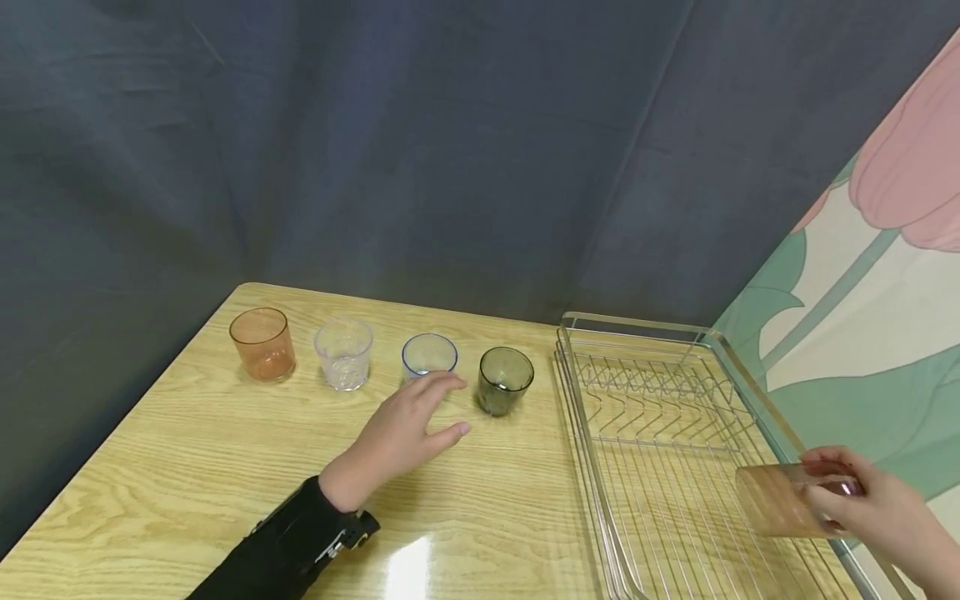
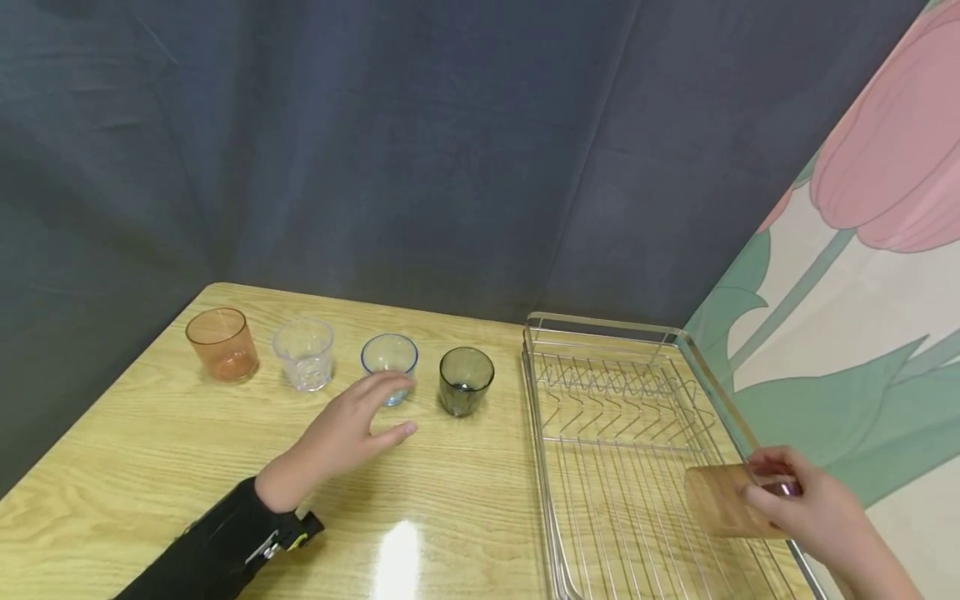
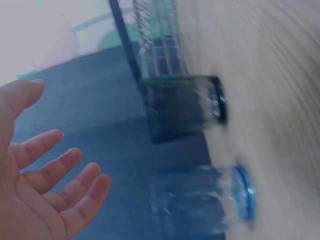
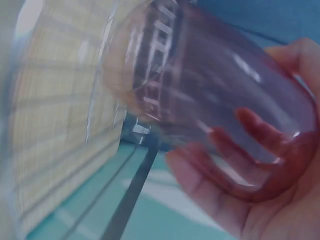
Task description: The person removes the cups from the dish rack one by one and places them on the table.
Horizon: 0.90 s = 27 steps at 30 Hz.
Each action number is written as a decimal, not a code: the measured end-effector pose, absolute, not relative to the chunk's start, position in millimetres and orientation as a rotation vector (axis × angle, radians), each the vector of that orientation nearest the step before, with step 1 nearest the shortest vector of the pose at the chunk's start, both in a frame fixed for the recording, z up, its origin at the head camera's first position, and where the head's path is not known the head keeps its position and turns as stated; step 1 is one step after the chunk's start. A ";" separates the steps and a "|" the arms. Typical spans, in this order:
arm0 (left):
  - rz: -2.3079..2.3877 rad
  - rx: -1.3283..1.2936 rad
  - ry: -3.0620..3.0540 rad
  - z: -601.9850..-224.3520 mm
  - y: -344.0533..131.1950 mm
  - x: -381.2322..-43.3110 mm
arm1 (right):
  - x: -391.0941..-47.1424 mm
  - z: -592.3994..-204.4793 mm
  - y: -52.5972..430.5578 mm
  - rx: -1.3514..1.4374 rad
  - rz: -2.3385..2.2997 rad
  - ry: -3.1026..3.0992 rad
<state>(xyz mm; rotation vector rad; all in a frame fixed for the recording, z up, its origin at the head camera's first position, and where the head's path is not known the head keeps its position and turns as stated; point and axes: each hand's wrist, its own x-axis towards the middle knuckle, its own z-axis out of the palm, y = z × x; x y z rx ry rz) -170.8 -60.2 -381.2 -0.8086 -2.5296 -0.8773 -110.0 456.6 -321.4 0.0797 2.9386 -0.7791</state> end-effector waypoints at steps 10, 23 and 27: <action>-0.953 -0.927 -2.370 -353.5 -44.3 -158.0 | -121.1 -318.3 410.2 -0.646 -2.290 2.114; -1.047 -1.001 -2.217 -330.3 -20.6 -160.6 | -147.9 -301.6 310.1 -0.782 -2.537 1.748; -1.081 -1.037 -2.205 -323.1 -10.7 -159.7 | -153.5 -298.7 279.5 -0.872 -2.445 1.794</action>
